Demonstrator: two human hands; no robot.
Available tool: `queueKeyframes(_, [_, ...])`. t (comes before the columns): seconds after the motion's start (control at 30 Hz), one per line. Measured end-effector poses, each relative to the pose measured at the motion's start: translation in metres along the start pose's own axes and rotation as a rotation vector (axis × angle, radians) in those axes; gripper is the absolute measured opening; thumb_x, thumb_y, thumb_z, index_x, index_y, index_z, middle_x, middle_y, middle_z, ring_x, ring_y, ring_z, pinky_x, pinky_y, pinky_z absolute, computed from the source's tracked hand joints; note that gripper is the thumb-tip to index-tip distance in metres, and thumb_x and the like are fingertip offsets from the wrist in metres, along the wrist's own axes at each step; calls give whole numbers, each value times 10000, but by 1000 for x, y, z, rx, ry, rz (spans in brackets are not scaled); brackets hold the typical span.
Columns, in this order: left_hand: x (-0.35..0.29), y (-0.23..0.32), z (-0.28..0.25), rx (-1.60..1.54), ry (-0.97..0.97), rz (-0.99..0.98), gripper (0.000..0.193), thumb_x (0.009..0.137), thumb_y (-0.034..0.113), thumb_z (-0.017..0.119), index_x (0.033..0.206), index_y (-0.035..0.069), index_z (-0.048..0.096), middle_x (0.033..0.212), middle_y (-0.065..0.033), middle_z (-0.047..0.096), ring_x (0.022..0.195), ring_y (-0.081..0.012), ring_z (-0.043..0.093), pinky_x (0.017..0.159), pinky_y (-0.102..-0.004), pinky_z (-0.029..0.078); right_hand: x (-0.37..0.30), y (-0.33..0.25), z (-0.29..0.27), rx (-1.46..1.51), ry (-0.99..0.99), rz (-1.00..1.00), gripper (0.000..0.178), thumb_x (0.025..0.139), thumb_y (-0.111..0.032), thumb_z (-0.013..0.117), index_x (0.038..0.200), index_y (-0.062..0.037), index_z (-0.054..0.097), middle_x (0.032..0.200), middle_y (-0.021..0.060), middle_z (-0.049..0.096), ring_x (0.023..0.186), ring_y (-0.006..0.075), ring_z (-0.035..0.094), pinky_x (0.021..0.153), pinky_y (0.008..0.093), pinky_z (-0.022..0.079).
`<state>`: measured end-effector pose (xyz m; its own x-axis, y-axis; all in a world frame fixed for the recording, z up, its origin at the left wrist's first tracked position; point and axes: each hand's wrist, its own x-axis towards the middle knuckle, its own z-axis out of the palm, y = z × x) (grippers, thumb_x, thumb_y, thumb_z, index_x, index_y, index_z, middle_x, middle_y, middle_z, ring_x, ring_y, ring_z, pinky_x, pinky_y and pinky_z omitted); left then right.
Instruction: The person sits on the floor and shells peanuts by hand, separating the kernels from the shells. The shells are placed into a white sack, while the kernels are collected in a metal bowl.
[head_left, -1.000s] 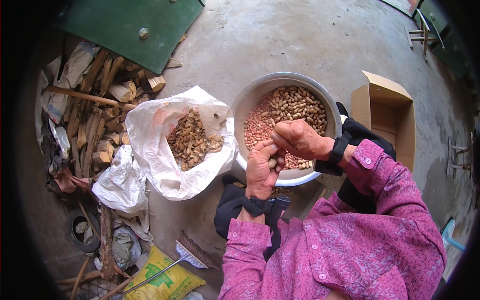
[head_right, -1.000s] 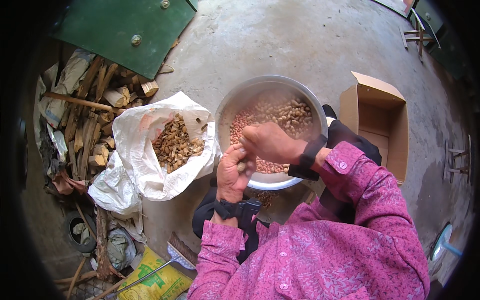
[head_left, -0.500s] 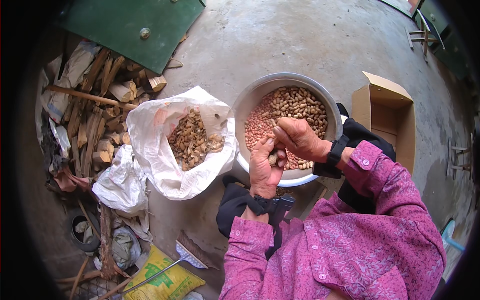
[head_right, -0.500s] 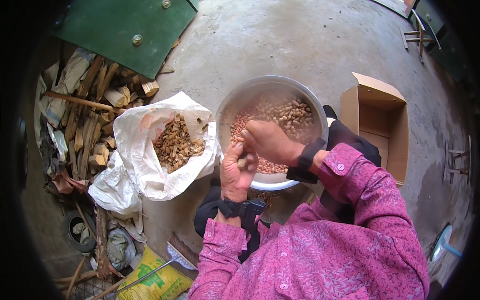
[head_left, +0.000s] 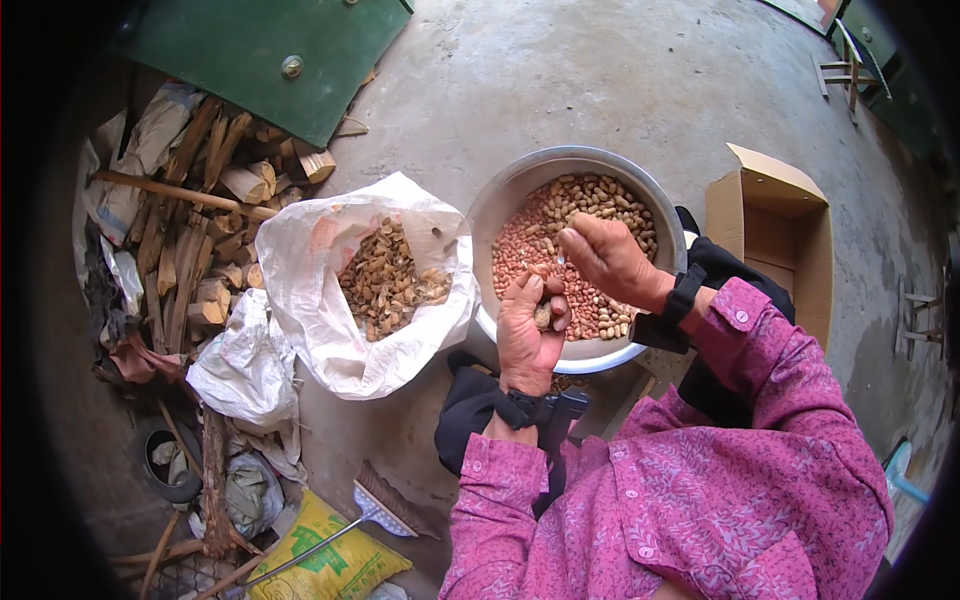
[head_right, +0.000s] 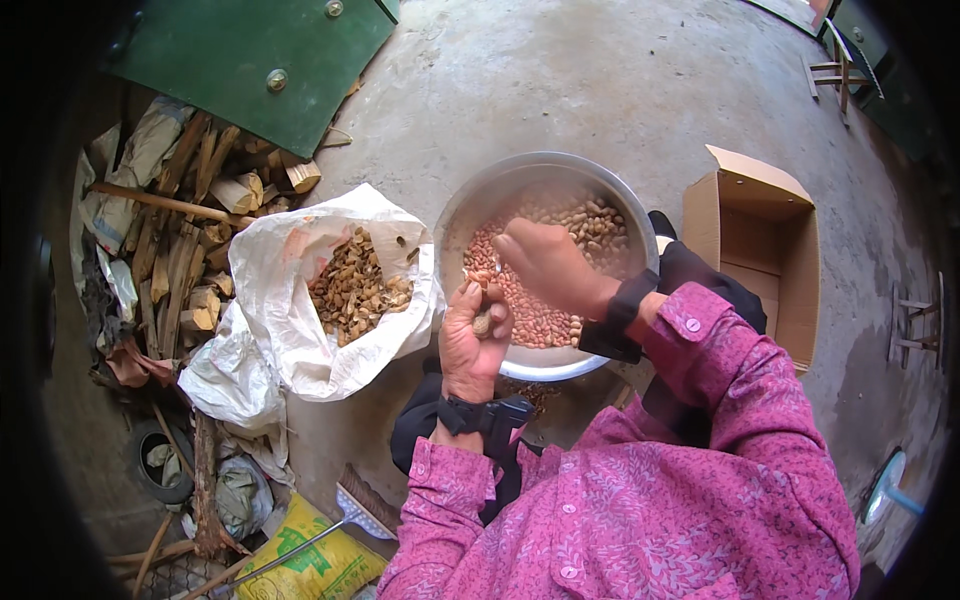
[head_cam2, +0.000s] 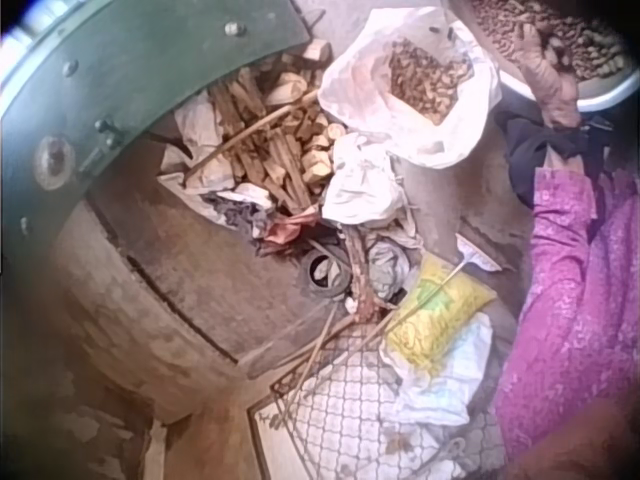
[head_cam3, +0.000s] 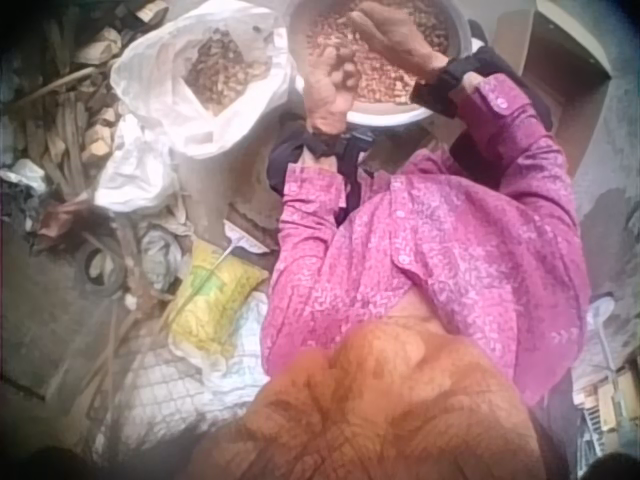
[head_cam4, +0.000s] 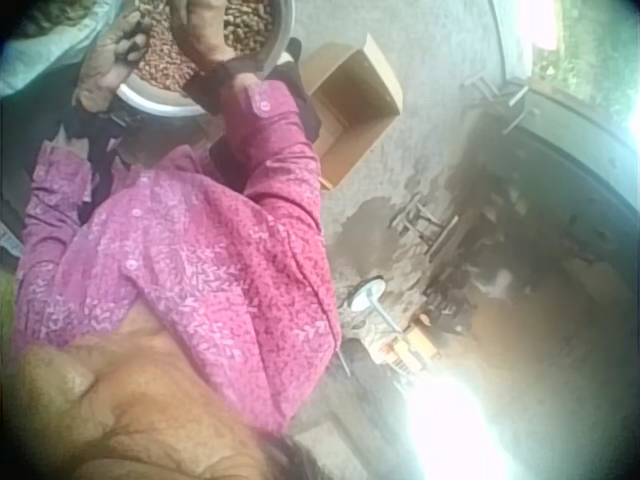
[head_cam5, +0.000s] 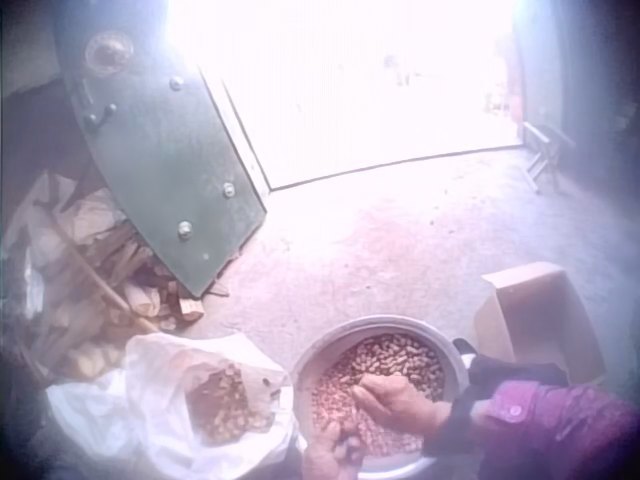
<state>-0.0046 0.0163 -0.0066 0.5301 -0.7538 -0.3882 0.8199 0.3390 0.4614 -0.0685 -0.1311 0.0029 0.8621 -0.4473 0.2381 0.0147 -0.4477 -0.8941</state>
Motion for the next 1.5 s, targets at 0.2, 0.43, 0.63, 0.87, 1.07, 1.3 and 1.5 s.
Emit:
queueKeyframes(0.2, [1, 3, 1, 51, 28, 45, 59, 863, 105, 560, 909, 69, 568, 747, -60, 594, 601, -140, 524, 460, -232, 380, 4, -1, -12, 619, -151, 332, 291, 941, -271, 428, 796, -34, 515, 668, -10, 507, 585, 76, 488, 523, 222, 406])
queueKeyframes(0.43, [3, 3, 0, 133, 108, 65, 46, 859, 94, 569, 877, 51, 566, 701, -52, 581, 566, -133, 512, 439, -223, 369, 5, 4, -12, 808, -174, 537, 280, 924, -271, 462, 848, -6, 513, 756, 55, 542, 680, 133, 582, 622, 251, 492])
queueKeyframes(0.63, [4, 2, -2, 164, 120, 28, 64, 864, 106, 566, 892, 49, 563, 715, -45, 578, 567, -121, 500, 439, -216, 366, 7, 3, -13, 930, -203, 607, 200, 909, -202, 490, 894, -3, 503, 799, 83, 556, 660, 144, 591, 603, 259, 500])
queueKeyframes(0.87, [3, -1, 3, 268, 106, 42, 110, 859, 112, 575, 941, 38, 567, 705, -34, 575, 536, -102, 487, 427, -200, 351, 6, 11, -6, 786, -226, 580, 190, 907, -221, 502, 887, -32, 510, 738, 40, 557, 607, 94, 558, 535, 220, 479])
queueKeyframes(1.07, [3, -11, 8, 486, 118, 130, 158, 834, 92, 607, 975, 21, 597, 662, -6, 588, 467, -31, 445, 391, -174, 302, 2, 5, -1, 448, -323, 481, 352, 857, -313, 573, 908, 35, 562, 743, 50, 564, 647, 110, 551, 518, 252, 451])
queueKeyframes(1.3, [2, -9, 0, 433, 148, 58, 159, 825, 100, 617, 956, 12, 598, 671, -15, 595, 475, -44, 491, 377, -144, 326, 0, 7, 0, 737, -213, 651, 123, 837, -135, 561, 839, -12, 560, 707, 31, 538, 568, 97, 509, 494, 233, 432])
queueKeyframes(1.5, [-6, -5, 1, 511, 194, 41, 137, 844, 145, 611, 922, 34, 594, 672, -15, 582, 482, -57, 497, 377, -175, 347, 19, 55, -18, 922, 127, 838, 120, 897, -139, 488, 968, -49, 526, 807, 63, 573, 641, 112, 549, 539, 231, 475])
